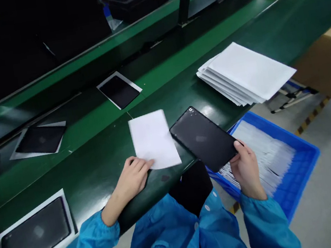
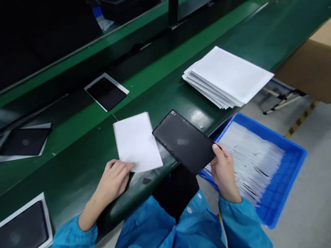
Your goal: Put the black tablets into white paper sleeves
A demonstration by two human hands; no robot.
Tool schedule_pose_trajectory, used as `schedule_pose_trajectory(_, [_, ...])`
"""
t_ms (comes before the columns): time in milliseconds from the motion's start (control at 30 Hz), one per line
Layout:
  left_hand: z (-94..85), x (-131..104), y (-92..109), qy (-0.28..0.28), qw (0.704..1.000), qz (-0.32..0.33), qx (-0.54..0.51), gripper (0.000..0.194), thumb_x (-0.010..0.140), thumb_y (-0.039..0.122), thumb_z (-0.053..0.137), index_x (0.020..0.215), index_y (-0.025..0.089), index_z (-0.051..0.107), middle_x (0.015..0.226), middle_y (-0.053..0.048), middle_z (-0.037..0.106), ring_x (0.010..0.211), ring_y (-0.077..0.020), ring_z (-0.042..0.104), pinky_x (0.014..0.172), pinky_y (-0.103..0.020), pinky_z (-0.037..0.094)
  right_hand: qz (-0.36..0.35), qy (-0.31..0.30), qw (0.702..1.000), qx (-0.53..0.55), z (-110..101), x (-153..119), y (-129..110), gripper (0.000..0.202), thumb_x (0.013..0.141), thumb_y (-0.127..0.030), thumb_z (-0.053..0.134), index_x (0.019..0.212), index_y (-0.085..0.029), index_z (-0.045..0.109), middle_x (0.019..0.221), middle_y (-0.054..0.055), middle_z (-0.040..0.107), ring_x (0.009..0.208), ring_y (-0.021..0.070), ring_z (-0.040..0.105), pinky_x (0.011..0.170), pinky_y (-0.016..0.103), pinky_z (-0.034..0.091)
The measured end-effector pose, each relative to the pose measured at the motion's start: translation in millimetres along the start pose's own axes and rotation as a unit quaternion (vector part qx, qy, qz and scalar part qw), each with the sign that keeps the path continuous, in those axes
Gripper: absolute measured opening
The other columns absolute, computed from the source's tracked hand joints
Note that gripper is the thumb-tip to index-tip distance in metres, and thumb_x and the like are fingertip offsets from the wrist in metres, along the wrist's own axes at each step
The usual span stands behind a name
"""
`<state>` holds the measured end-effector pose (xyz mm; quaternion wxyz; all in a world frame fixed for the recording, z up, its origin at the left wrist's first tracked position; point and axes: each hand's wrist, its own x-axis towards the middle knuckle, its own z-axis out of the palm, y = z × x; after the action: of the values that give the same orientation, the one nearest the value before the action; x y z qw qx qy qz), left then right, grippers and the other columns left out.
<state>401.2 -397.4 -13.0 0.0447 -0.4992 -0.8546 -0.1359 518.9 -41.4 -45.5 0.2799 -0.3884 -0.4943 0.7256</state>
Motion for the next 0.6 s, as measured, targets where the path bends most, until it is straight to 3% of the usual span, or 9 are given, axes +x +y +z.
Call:
schedule_pose_trajectory(67, [0.5,2.4,7.6,-0.018,1.000,0.003,0.022,0.035,0.109,0.019,0.043,0.135,0.016,0.066,0.095,-0.008,0.070,0.087,-0.0232,0.063,0.092,-0.041,0.046,0.013,0.005,0.999,0.029,-2.7,-0.4,6.4,0.043,0.072,-0.057,0.089,0.092,-0.021,0.076,0.091,0.003,0.082,0.093,0.0240,0.079,0.085,0.034,0.064])
schedule_pose_trajectory(167, [3.6,6.6,17.2,-0.012,0.999,0.012,0.044,0.030,0.111,0.027,0.046,0.127,0.015,0.068,0.092,-0.008,0.069,0.083,-0.0231,0.060,0.081,-0.037,0.045,0.075,-0.005,0.995,0.067,-5.9,-5.6,19.8,0.055,0.077,-0.070,0.082,0.104,-0.022,0.079,0.106,0.006,0.084,0.111,0.0293,0.079,0.100,0.043,0.063])
schedule_pose_trajectory(267, [7.6,9.5,21.7,0.008,0.998,-0.007,0.063,0.026,0.112,0.022,0.045,0.109,0.016,0.070,0.085,-0.006,0.067,0.078,-0.0216,0.060,0.075,-0.035,0.043,0.126,-0.030,0.988,0.078,-8.7,-13.0,34.6,0.061,0.080,-0.077,0.077,0.108,-0.023,0.080,0.112,0.008,0.084,0.117,0.0320,0.078,0.105,0.047,0.063])
schedule_pose_trajectory(433, [7.8,13.2,25.1,-0.001,0.996,-0.075,0.054,0.031,0.110,0.019,0.041,0.083,0.020,0.058,0.077,-0.005,0.063,0.072,-0.0214,0.058,0.072,-0.034,0.044,0.125,-0.068,0.985,0.094,-6.4,-22.1,45.3,0.063,0.083,-0.081,0.072,0.104,-0.022,0.079,0.110,0.009,0.085,0.127,0.0327,0.074,0.108,0.048,0.062])
schedule_pose_trajectory(500, [4.4,14.5,26.9,-0.019,0.994,-0.100,0.028,0.026,0.106,0.018,0.043,0.083,0.021,0.055,0.076,-0.005,0.062,0.070,-0.0216,0.058,0.071,-0.034,0.044,0.118,-0.089,0.984,0.100,-3.7,-24.8,41.2,0.062,0.084,-0.080,0.072,0.106,-0.022,0.079,0.115,0.010,0.084,0.131,0.0327,0.071,0.111,0.048,0.059])
schedule_pose_trajectory(600, [-2.8,16.1,29.2,-0.063,0.989,-0.132,0.007,0.018,0.098,0.017,0.047,0.082,0.022,0.052,0.077,-0.005,0.063,0.071,-0.0226,0.060,0.072,-0.034,0.046,0.101,-0.112,0.984,0.097,-0.6,-30.5,30.8,0.054,0.077,-0.061,0.088,0.116,-0.025,0.077,0.126,0.007,0.081,0.134,0.0321,0.068,0.115,0.048,0.056])
